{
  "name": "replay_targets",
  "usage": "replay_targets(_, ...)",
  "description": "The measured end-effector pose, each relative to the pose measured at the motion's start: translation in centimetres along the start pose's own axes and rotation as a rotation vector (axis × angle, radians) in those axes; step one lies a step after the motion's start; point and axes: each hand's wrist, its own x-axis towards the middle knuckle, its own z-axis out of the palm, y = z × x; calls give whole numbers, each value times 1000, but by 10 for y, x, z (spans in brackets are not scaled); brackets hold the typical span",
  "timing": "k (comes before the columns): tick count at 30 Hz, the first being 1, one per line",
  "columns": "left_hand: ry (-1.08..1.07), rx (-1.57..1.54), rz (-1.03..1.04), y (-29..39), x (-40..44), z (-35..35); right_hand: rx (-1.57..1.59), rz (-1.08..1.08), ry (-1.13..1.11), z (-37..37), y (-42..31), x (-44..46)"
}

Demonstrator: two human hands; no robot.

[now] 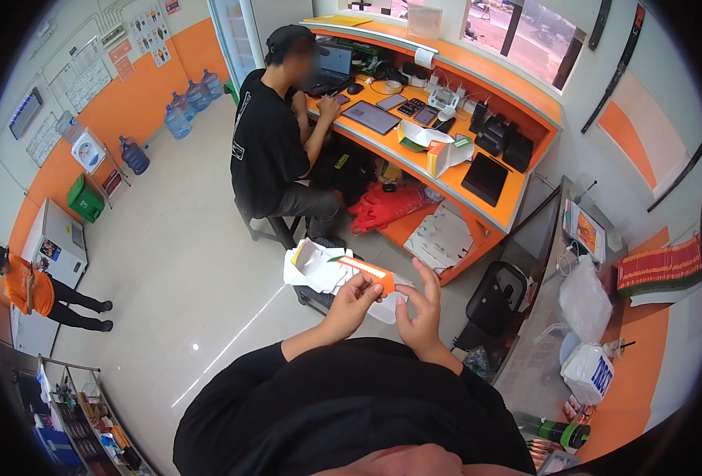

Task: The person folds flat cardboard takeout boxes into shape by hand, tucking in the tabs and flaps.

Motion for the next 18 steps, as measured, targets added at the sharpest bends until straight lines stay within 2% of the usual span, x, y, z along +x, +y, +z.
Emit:
replay_targets(2, -18, 49, -11, -3, -1, -1, 98, 84, -4, 3, 4, -2)
replay_targets(4, -37, 100, -21, -3, -2, 1, 308, 303, -7, 7, 14, -4)
replay_targets(7, -34, 136, -34, 0, -2, 8, 359, 377, -5, 10, 14, -5)
replay_targets(16, -4, 149, -123, 7, -6, 10, 414, 378, 41, 15, 2, -2)
replay_targets(18, -42, 150, 4, -7, -3, 3, 410, 371, 31, 16, 0, -2)
